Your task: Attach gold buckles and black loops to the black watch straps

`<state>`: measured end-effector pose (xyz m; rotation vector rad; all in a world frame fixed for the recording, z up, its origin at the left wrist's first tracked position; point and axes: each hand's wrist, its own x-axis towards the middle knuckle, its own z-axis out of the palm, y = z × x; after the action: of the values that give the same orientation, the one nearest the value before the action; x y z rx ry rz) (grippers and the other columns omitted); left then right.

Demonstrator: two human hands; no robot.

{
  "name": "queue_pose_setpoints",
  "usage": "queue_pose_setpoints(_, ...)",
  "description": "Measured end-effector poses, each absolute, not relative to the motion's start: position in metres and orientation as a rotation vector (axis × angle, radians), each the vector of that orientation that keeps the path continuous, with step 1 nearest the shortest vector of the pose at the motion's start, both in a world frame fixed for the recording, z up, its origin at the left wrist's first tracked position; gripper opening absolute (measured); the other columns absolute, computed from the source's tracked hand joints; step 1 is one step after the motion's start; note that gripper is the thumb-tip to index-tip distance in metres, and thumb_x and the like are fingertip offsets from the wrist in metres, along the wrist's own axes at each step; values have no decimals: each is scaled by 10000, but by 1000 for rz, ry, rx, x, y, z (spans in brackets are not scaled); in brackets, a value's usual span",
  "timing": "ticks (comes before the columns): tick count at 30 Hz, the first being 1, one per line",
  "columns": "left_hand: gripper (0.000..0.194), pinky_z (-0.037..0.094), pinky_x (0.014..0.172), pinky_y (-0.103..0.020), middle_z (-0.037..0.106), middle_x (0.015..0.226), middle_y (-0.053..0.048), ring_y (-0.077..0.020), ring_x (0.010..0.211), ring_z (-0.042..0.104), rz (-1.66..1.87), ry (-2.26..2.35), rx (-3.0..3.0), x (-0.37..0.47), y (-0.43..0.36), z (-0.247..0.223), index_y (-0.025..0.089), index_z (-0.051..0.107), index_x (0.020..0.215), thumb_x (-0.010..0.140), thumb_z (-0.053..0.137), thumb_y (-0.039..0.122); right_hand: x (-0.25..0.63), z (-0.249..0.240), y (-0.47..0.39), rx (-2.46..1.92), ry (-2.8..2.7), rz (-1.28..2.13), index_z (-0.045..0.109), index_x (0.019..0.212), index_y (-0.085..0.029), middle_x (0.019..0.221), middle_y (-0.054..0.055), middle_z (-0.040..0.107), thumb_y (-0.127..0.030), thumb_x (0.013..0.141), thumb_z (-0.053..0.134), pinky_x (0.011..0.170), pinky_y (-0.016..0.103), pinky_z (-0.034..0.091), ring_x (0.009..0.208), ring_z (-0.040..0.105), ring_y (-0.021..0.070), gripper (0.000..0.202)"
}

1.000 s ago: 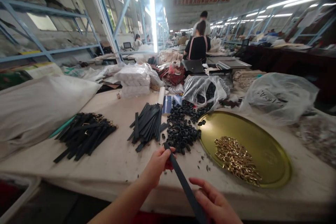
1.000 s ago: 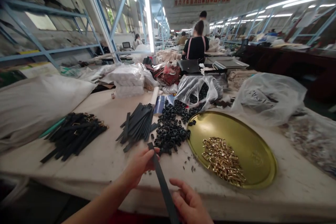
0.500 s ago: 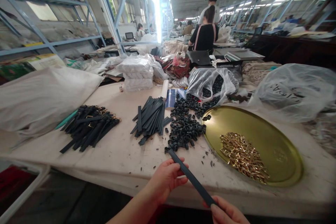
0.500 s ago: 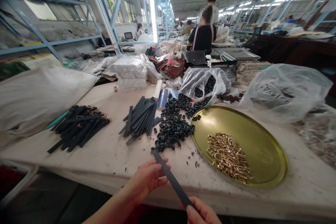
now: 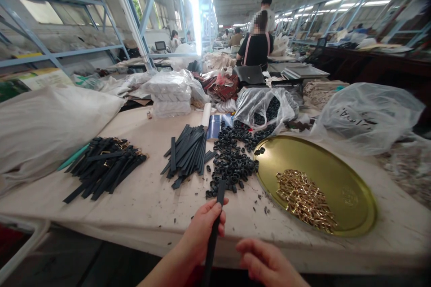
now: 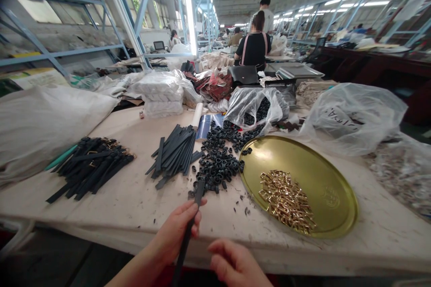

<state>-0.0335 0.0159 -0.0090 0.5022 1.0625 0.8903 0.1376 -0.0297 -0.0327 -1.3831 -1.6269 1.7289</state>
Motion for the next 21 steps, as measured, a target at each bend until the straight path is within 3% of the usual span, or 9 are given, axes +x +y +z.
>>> queue_pose_setpoints(5, 366, 293, 390, -165, 462, 532, 61, -41, 384, 357, 778, 1122, 542, -38, 17, -8, 103, 503, 1042, 723, 504, 283, 141, -20, 45, -1746, -1940, 616, 552, 909, -188, 859, 66, 619, -303, 829, 383, 681, 291, 418, 724, 570, 183, 219)
queue_pose_setpoints(8, 372, 288, 384, -171, 481, 540, 54, -46, 380, 359, 734, 1115, 565, -35, 14, -8, 111, 503, 1037, 695, 492, 258, 130, -25, 77, -1804, -1961, 463, 555, 788, -175, 804, 94, 604, -245, 807, 413, 640, 313, 395, 712, 566, 217, 160)
queue_pose_setpoints(11, 332, 282, 376, -170, 509, 553, 38, -48, 380, 369, 696, 1109, 585, -34, 12, -8, 114, 515, 987, 680, 477, 234, 125, -34, 87, -1807, -1976, 474, 532, 678, -182, 718, 84, 583, -210, 763, 453, 593, 312, 375, 660, 552, 221, 120)
queue_pose_setpoints(16, 259, 278, 366, -166, 518, 546, 36, -44, 366, 362, 661, 1072, 594, -32, 11, -7, 125, 536, 900, 671, 477, 231, 143, -39, 66, -1763, -1957, 596, 526, 697, -198, 693, 20, 570, -250, 740, 470, 592, 287, 392, 619, 538, 173, 87)
queue_pose_setpoints(21, 261, 245, 364, -162, 534, 542, 39, -43, 360, 384, 547, 1050, 677, -24, 10, -5, 132, 545, 912, 705, 464, 270, 155, -38, 33, -1521, -1309, 1298, 522, 683, -194, 591, -41, 518, -345, 720, 576, 548, 247, 416, 554, 500, 122, 165)
